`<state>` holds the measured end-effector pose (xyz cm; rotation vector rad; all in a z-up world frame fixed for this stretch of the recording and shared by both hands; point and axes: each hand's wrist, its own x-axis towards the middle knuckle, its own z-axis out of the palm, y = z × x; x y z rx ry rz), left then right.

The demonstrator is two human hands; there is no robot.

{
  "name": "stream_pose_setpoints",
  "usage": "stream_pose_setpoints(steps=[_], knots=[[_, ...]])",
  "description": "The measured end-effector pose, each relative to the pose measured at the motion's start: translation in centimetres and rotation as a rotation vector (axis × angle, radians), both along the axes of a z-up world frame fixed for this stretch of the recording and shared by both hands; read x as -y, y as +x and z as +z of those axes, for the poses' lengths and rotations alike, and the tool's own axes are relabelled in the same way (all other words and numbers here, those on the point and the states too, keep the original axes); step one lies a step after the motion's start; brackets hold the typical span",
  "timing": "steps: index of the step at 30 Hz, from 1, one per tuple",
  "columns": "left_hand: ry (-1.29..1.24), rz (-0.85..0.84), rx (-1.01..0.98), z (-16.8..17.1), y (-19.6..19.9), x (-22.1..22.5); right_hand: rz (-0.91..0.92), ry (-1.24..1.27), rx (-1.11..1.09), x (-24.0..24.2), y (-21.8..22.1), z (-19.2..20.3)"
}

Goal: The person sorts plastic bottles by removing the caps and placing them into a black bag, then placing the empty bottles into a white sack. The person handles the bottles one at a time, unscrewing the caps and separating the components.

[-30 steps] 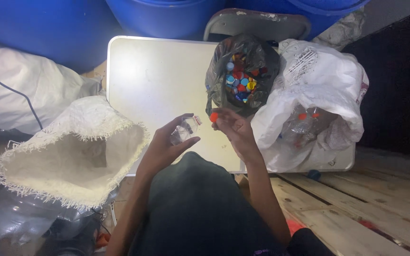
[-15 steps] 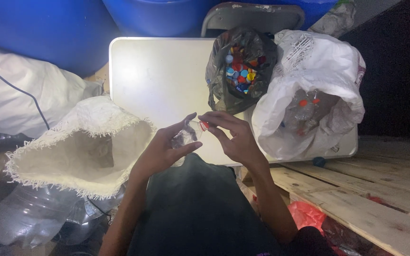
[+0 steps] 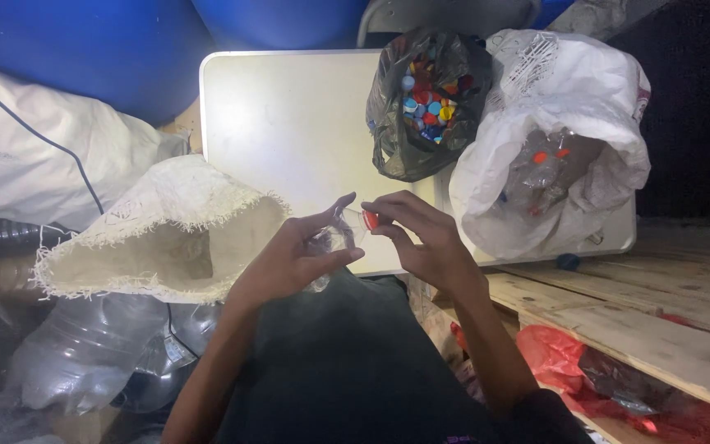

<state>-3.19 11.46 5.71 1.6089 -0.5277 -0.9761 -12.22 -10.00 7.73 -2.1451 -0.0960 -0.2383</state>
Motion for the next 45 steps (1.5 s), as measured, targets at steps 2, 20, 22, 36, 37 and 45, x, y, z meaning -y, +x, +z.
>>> stream_pose_setpoints(steps=[2,20,22,36,37,45], knots=[[0.024,-0.004,0.068,1.3,-0.2,0.3,-0.021,-0.013,-0.045,-0.8,-0.2,0.9],[-0.001,-0.095,0.516,3.1,-0.9,0.8,-0.068,0.040,0.032,-1.0,-2.1,0.7],[-0.064,-0.119,0.464,3.3,-0.7,1.2,-0.073,0.040,0.063,-0.7,-2.4,0.7],[-0.153,-0.173,-0.155,0.6,0.5,-0.5,0.087,-0.023,0.276,-0.5,-1.4,2.2],[-0.153,-0.173,-0.156,1.7,0.5,-0.3,0.087,-0.022,0.275,-0.4,-1.4,2.4],[-0.064,-0.076,0.533,5.4,-1.0,0.8,0.061,-0.088,0.204,-0.2,-0.9,1.3]])
